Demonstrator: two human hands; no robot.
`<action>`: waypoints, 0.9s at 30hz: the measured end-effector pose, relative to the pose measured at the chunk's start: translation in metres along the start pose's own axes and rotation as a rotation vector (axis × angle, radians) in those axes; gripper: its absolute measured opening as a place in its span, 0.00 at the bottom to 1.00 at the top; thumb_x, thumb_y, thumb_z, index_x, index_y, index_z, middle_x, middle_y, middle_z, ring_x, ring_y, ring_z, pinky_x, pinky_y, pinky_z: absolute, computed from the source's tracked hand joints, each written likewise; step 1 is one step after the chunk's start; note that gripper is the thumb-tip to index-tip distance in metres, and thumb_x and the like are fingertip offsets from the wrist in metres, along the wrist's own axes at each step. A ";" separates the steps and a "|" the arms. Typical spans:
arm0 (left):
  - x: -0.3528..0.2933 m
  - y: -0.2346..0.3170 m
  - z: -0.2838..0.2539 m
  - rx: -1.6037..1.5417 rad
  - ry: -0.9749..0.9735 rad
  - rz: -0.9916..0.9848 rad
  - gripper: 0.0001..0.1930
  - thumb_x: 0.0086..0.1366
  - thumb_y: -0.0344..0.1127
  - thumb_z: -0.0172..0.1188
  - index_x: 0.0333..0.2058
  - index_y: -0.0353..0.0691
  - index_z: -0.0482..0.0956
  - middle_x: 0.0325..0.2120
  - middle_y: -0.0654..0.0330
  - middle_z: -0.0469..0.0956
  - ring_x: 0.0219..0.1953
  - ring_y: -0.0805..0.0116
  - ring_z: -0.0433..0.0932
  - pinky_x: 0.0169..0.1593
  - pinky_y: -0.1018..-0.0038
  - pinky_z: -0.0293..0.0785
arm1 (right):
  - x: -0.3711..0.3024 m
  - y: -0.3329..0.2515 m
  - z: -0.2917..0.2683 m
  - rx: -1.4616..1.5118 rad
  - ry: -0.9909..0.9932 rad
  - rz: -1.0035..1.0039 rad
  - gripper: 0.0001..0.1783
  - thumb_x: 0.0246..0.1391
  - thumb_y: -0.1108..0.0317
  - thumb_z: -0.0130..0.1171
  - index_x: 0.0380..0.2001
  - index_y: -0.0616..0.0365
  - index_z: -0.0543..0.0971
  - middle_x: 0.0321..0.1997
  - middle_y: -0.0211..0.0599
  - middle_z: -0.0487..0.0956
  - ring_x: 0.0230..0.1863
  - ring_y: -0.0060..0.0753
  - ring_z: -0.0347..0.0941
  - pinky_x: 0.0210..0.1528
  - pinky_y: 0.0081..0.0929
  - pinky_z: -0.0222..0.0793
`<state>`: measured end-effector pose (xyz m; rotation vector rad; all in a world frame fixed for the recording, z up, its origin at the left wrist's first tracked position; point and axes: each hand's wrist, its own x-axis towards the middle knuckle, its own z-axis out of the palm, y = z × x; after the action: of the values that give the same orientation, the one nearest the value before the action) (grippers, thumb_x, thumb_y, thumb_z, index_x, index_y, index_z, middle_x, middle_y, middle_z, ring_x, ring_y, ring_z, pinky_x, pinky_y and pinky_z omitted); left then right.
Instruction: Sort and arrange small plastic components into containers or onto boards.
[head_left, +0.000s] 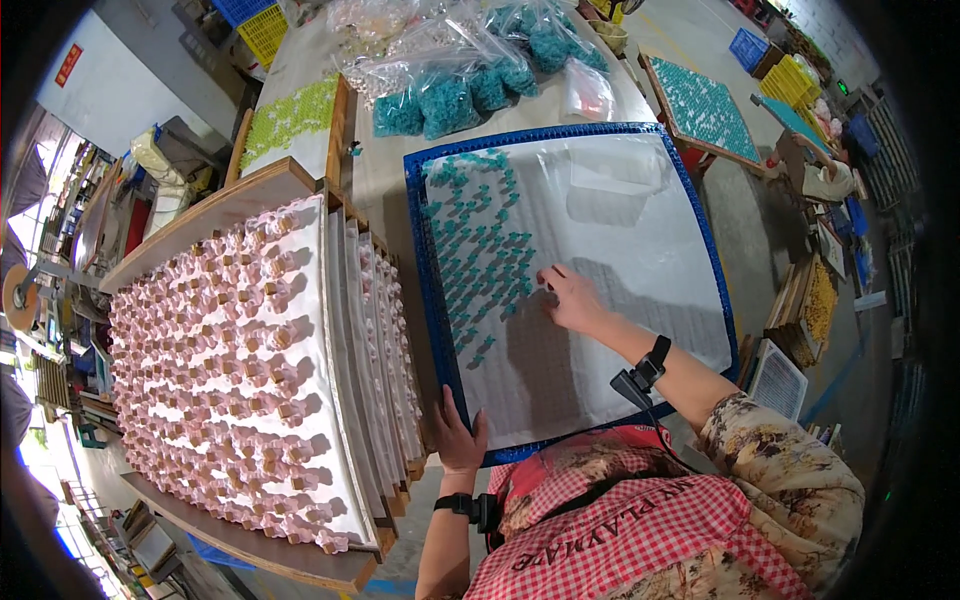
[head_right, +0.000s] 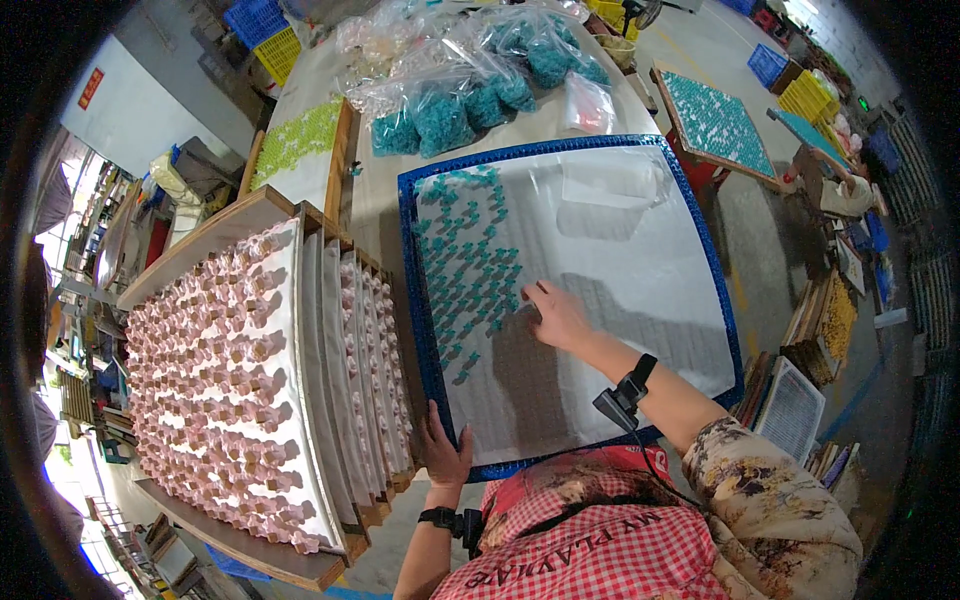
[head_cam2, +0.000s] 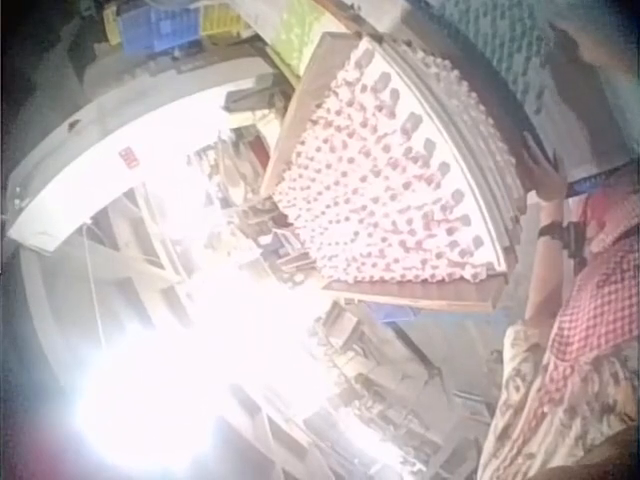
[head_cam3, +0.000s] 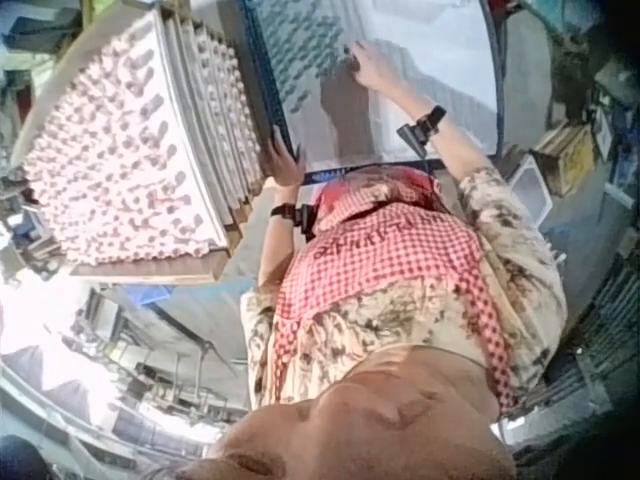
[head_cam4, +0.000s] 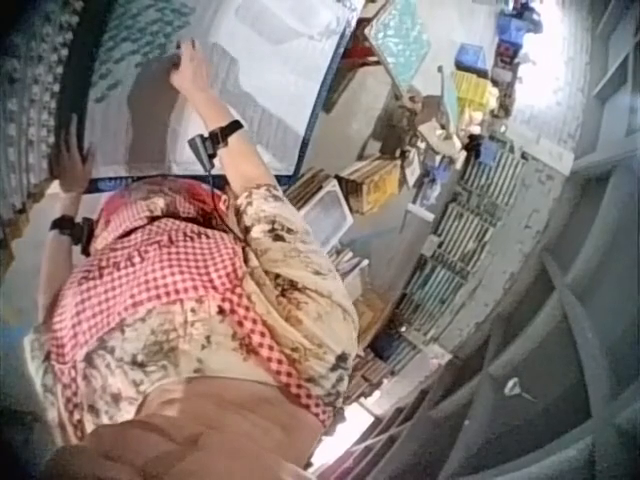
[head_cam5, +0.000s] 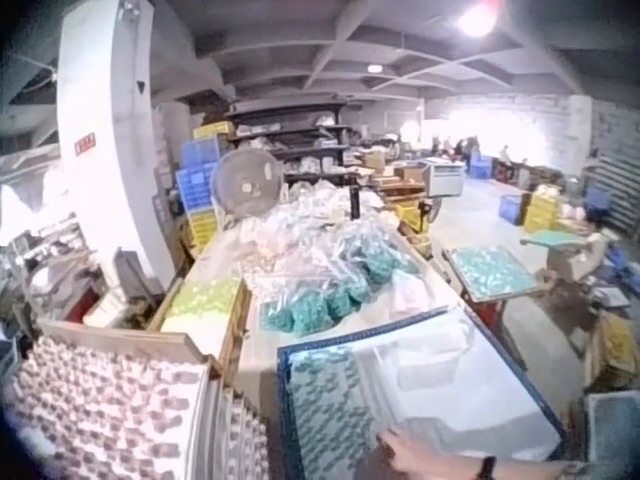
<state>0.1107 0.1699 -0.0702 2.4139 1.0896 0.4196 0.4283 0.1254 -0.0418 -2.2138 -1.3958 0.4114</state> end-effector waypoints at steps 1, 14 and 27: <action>0.000 0.001 -0.001 0.015 -0.006 0.000 0.37 0.62 0.49 0.56 0.64 0.37 0.54 0.53 0.33 0.63 0.53 0.35 0.66 0.55 0.54 0.66 | 0.001 -0.009 -0.008 0.004 0.045 0.010 0.22 0.44 0.69 0.63 0.45 0.55 0.71 0.41 0.40 0.69 0.40 0.51 0.71 0.37 0.43 0.69; 0.000 0.001 0.003 -0.003 -0.016 -0.018 0.38 0.61 0.49 0.57 0.64 0.39 0.53 0.53 0.35 0.64 0.53 0.37 0.66 0.55 0.53 0.66 | 0.012 -0.001 0.010 0.040 0.134 -0.102 0.26 0.45 0.71 0.62 0.50 0.55 0.69 0.42 0.42 0.68 0.40 0.51 0.71 0.39 0.43 0.70; 0.001 0.000 0.001 -0.015 -0.033 -0.020 0.38 0.61 0.49 0.56 0.64 0.39 0.53 0.53 0.35 0.63 0.55 0.38 0.65 0.57 0.54 0.63 | 0.000 0.001 0.014 -0.043 0.169 -0.232 0.18 0.49 0.75 0.55 0.46 0.55 0.72 0.40 0.40 0.69 0.40 0.46 0.71 0.36 0.38 0.71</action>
<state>0.1118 0.1708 -0.0708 2.3866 1.0919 0.3787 0.4218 0.1290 -0.0543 -2.0362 -1.5571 0.1118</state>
